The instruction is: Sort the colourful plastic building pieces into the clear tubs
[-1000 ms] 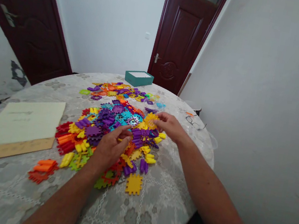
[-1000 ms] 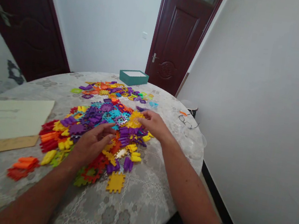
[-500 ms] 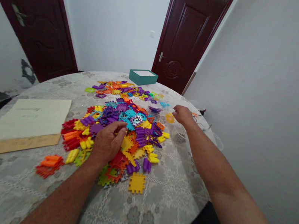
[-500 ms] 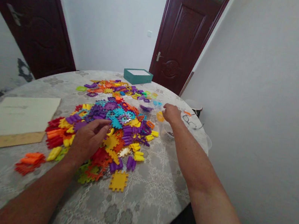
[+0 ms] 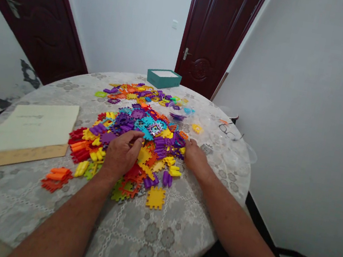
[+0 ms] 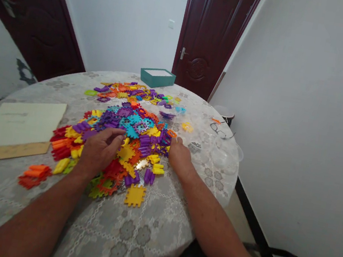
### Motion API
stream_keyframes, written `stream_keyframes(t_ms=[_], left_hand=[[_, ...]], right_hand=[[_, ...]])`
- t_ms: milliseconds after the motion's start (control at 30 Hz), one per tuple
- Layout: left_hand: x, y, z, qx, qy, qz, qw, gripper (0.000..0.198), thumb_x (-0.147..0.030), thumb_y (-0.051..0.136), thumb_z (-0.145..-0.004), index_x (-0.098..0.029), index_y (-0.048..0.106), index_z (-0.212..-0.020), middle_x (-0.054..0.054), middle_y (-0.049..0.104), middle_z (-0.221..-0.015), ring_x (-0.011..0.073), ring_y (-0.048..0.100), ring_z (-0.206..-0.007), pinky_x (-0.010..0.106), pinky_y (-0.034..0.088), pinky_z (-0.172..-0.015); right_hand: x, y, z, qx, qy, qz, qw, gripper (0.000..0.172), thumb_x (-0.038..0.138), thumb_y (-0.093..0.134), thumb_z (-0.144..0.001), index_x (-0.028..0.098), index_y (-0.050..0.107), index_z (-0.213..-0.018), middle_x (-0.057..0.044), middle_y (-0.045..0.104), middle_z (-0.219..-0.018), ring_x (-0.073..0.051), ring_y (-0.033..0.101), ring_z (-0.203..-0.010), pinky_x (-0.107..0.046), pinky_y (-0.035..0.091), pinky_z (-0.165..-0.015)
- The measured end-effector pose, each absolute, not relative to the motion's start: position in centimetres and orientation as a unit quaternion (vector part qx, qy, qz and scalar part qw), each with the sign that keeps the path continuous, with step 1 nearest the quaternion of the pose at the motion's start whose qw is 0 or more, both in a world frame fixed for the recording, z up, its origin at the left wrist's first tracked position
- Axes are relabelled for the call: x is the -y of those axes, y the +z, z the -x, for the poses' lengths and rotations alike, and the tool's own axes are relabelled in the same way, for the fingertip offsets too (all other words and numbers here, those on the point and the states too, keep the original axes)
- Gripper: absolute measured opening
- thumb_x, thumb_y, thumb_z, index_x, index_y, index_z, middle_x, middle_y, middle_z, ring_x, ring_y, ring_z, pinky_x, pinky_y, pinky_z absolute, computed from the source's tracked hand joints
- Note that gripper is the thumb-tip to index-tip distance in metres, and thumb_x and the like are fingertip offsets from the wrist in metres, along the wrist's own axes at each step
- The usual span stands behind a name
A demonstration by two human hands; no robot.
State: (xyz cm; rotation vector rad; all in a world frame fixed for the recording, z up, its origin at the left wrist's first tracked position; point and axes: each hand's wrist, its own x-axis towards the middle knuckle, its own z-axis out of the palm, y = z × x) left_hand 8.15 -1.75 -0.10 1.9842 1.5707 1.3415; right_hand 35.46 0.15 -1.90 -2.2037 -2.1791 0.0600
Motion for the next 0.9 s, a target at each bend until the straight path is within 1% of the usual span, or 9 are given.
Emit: stream_keyframes(t_ms=[67, 233, 300, 400, 467, 533, 633, 767, 900], left_hand=[[1.7, -0.2, -8.2, -0.541, 0.458, -0.693, 0.131, 0.028, -0.035, 0.058, -0.096, -0.02, 0.077, -0.111, 0.005, 0.08, -0.101, 0.0204, 0.075, -0.089, 0.034, 0.058, -0.092], [1.7, -0.3, -8.3, -0.539, 0.454, -0.698, 0.128, 0.028, -0.035, 0.058, -0.097, -0.019, 0.077, -0.111, 0.006, 0.08, -0.101, 0.0219, 0.075, -0.092, 0.034, 0.057, -0.091], [1.7, -0.2, -8.3, -0.54, 0.453, -0.697, 0.128, 0.029, -0.035, 0.058, -0.097, -0.019, 0.077, -0.111, 0.006, 0.08, -0.101, 0.0221, 0.075, -0.093, 0.033, 0.057, -0.091], [1.8, -0.2, -8.4, -0.544, 0.45, -0.697, 0.126, 0.03, -0.036, 0.057, -0.097, -0.019, 0.077, -0.112, 0.006, 0.08, -0.101, 0.0222, 0.075, -0.092, 0.033, 0.058, -0.089], [1.7, -0.2, -8.4, -0.544, 0.444, -0.702, 0.121, 0.03, -0.036, 0.057, -0.097, -0.019, 0.077, -0.112, 0.006, 0.08, -0.101, 0.0223, 0.075, -0.092, 0.034, 0.058, -0.089], [1.7, -0.2, -8.4, -0.541, 0.437, -0.709, 0.117, 0.03, -0.036, 0.056, -0.097, -0.02, 0.076, -0.112, 0.006, 0.08, -0.101, 0.0226, 0.075, -0.092, 0.034, 0.058, -0.089], [1.6, -0.2, -8.4, -0.538, 0.431, -0.716, 0.115, 0.031, -0.037, 0.056, -0.097, -0.02, 0.076, -0.111, 0.006, 0.08, -0.101, 0.023, 0.075, -0.092, 0.035, 0.058, -0.089], [1.7, -0.2, -8.4, -0.533, 0.426, -0.722, 0.114, 0.031, -0.038, 0.055, -0.096, -0.02, 0.076, -0.111, 0.006, 0.08, -0.104, 0.0233, 0.075, -0.094, 0.035, 0.058, -0.091], [1.7, -0.4, -8.3, -0.533, 0.414, -0.73, 0.108, 0.031, -0.039, 0.055, -0.097, -0.021, 0.076, -0.11, 0.006, 0.08, -0.106, 0.0234, 0.075, -0.095, 0.036, 0.058, -0.094]], right_hand=[[-0.3, -2.5, -35.6, 0.691, 0.029, 0.722, 0.01, 0.044, 0.012, 0.044, -0.102, 0.016, 0.052, -0.145, -0.021, 0.058, -0.138, -0.027, 0.071, -0.112, -0.035, 0.054, -0.092], [0.2, -2.2, -36.4, 0.679, 0.039, 0.734, 0.001, 0.033, 0.017, 0.049, -0.101, 0.012, 0.06, -0.132, -0.021, 0.06, -0.126, -0.029, 0.071, -0.106, -0.035, 0.053, -0.089], [0.7, -1.8, -36.6, 0.679, 0.044, 0.733, 0.023, 0.038, 0.017, 0.055, -0.097, 0.012, 0.059, -0.135, -0.02, 0.06, -0.126, -0.029, 0.07, -0.108, -0.034, 0.052, -0.091], [1.1, -1.3, -36.7, 0.697, 0.055, 0.71, 0.078, 0.048, 0.018, 0.059, -0.094, 0.015, 0.056, -0.142, -0.018, 0.059, -0.131, -0.028, 0.066, -0.115, -0.033, 0.049, -0.098], [1.2, -1.1, -36.6, 0.726, 0.073, 0.677, 0.097, 0.048, 0.017, 0.058, -0.093, 0.018, 0.058, -0.142, -0.016, 0.059, -0.133, -0.026, 0.064, -0.119, -0.031, 0.047, -0.101], [1.2, -0.9, -36.4, 0.753, 0.096, 0.645, 0.088, 0.045, 0.015, 0.057, -0.093, 0.019, 0.062, -0.137, -0.013, 0.061, -0.133, -0.024, 0.063, -0.12, -0.029, 0.046, -0.102], [1.2, -0.7, -36.4, 0.767, 0.113, 0.63, 0.052, 0.037, 0.013, 0.056, -0.092, 0.018, 0.067, -0.128, -0.013, 0.066, -0.129, -0.024, 0.064, -0.117, -0.028, 0.046, -0.098], [1.3, -0.4, -36.7, 0.757, 0.111, 0.643, 0.029, 0.032, 0.016, 0.058, -0.093, 0.017, 0.068, -0.124, -0.015, 0.069, -0.12, -0.025, 0.067, -0.109, -0.028, 0.047, -0.091], [1.6, 0.1, -37.0, 0.755, 0.107, 0.646, 0.018, 0.026, 0.021, 0.059, -0.094, 0.016, 0.067, -0.119, -0.016, 0.069, -0.118, -0.025, 0.068, -0.105, -0.028, 0.046, -0.086]])
